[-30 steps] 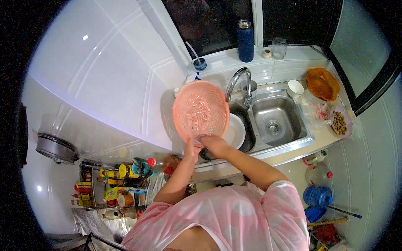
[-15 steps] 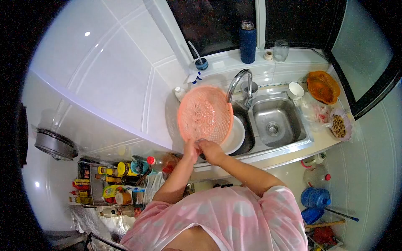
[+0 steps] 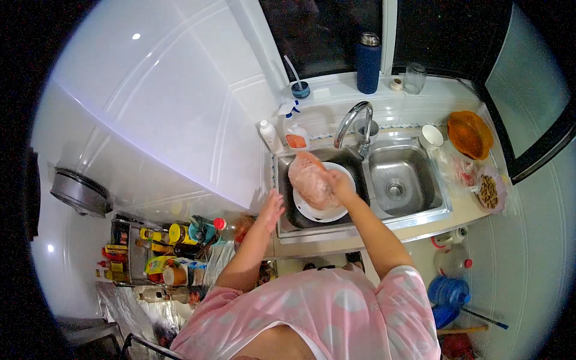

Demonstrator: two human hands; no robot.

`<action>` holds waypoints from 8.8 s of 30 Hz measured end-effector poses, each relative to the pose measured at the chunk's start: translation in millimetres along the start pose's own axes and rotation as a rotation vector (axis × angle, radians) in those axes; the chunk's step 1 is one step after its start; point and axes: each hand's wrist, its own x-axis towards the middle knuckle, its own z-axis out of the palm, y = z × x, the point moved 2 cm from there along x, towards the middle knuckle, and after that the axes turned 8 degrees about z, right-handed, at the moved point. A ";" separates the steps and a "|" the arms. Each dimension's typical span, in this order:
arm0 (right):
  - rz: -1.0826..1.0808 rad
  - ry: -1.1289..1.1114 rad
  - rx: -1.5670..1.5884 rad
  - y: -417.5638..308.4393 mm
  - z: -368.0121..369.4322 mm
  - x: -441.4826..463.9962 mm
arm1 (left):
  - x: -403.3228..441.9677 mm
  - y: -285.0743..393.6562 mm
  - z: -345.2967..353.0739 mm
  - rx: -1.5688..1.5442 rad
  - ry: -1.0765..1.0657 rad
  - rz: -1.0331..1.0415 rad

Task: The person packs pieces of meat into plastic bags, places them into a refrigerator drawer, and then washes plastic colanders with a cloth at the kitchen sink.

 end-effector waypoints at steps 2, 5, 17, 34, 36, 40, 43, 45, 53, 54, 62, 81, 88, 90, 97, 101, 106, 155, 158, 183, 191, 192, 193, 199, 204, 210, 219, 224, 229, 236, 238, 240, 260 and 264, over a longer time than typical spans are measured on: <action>0.112 0.006 0.483 19.8 -10.2 7.2 | 4.1 -0.4 -1.5 0.034 0.082 0.050; 0.234 0.032 0.848 29.8 -19.6 3.9 | 1.9 2.1 2.3 0.031 0.084 0.030; 0.241 0.423 0.359 116.9 -28.0 12.8 | 9.4 1.9 11.3 -0.487 -0.096 0.063; -0.727 0.208 -0.610 -76.8 47.6 -49.0 | 10.7 5.1 21.2 -0.529 0.169 0.162; -0.601 0.402 -0.659 -67.5 33.0 -37.7 | 9.7 9.3 21.4 -0.537 0.157 0.205; -0.407 0.541 -0.281 -13.8 15.6 0.1 | -6.1 23.0 25.4 -0.311 0.215 0.287; -0.184 0.380 -0.091 -23.7 3.5 0.1 | -20.7 29.8 33.7 -0.021 0.246 0.367; -0.277 0.369 -0.065 -50.5 5.6 -7.5 | -21.1 27.4 32.7 0.116 0.214 0.418; -0.762 0.256 -0.459 -107.6 45.5 -52.5 | -22.0 35.9 42.5 0.293 0.141 0.438; -0.829 0.228 -0.487 -111.8 53.5 -61.4 | -20.2 36.3 44.7 0.251 0.158 0.461; -0.838 0.288 -0.536 -107.2 46.6 -59.4 | 4.6 14.4 28.9 0.187 0.165 0.484; -0.793 0.216 -0.532 -93.0 71.0 -54.1 | -0.7 36.7 67.2 -0.538 0.166 0.214; -0.752 0.258 -0.770 -58.8 57.6 -78.9 | 8.9 22.1 49.5 -0.712 0.009 0.192; -0.624 0.363 -0.742 -45.7 49.3 -75.2 | 7.2 20.4 51.3 -0.685 -0.003 0.253; -0.484 0.626 -0.062 -34.4 13.7 -46.6 | -1.7 12.5 41.0 -0.689 -0.088 0.245; -0.188 0.508 0.203 8.9 4.3 -11.2 | -11.6 17.3 33.9 -0.592 -0.065 0.236; 0.167 0.226 0.678 -13.0 -3.5 -6.5 | -20.9 35.0 18.1 -0.390 0.048 0.325; 0.060 0.471 0.738 -11.5 -52.3 -102.7 | -52.6 40.3 106.2 0.572 -0.582 0.873; 0.167 0.466 0.949 -14.6 -72.5 -114.1 | -62.9 53.1 137.7 0.625 -0.671 1.030; 0.394 0.514 0.333 147.6 -359.3 -84.2 | -12.7 -17.7 426.7 1.125 -0.719 1.134; 0.196 0.578 0.250 163.3 -380.9 -82.2 | 49.5 -69.4 404.5 0.101 -0.043 0.532; 0.200 0.539 0.299 150.6 -382.5 -83.7 | 45.0 -67.0 407.7 0.135 -0.065 0.307; 0.204 0.497 0.348 137.8 -384.8 -86.1 | 37.9 -63.5 408.1 0.169 -0.083 0.082; 0.267 0.678 0.768 138.7 -455.6 -53.7 | 48.8 -87.4 397.1 0.106 -0.130 -0.207; 0.426 0.648 1.203 207.9 -531.3 7.3 | 49.6 -87.2 386.4 -0.010 -0.146 -0.177; 0.517 0.686 1.369 247.3 -560.9 44.6 | 37.2 -63.9 380.2 -0.052 -0.133 -0.127; 0.466 0.871 1.220 252.1 -576.9 51.3 | 45.8 -68.9 369.6 -0.067 -0.129 -0.153; 0.299 0.910 1.202 221.1 -572.8 27.3 | 51.3 -72.7 370.2 -0.067 -0.174 -0.166; 0.338 0.645 1.224 172.8 -554.7 -38.7 | 54.6 -66.9 383.8 -0.121 -0.197 -0.184; 0.063 0.944 0.889 137.6 -522.0 -110.9 | 72.7 -72.0 413.5 -0.308 -0.233 -0.078; 0.076 0.921 0.693 142.3 -515.5 -128.9 | 76.5 -74.2 415.3 -0.345 -0.248 -0.058; 0.117 0.918 0.598 132.7 -495.0 -138.5 | 55.0 -49.3 437.9 -0.375 -0.210 -0.012; 0.447 0.422 0.255 100.9 -383.5 -191.2 | 28.2 -106.9 356.0 -0.376 -0.288 -0.183; 0.403 0.634 0.316 132.2 -451.2 -163.3 | 18.4 -87.9 360.6 -0.416 -0.295 -0.126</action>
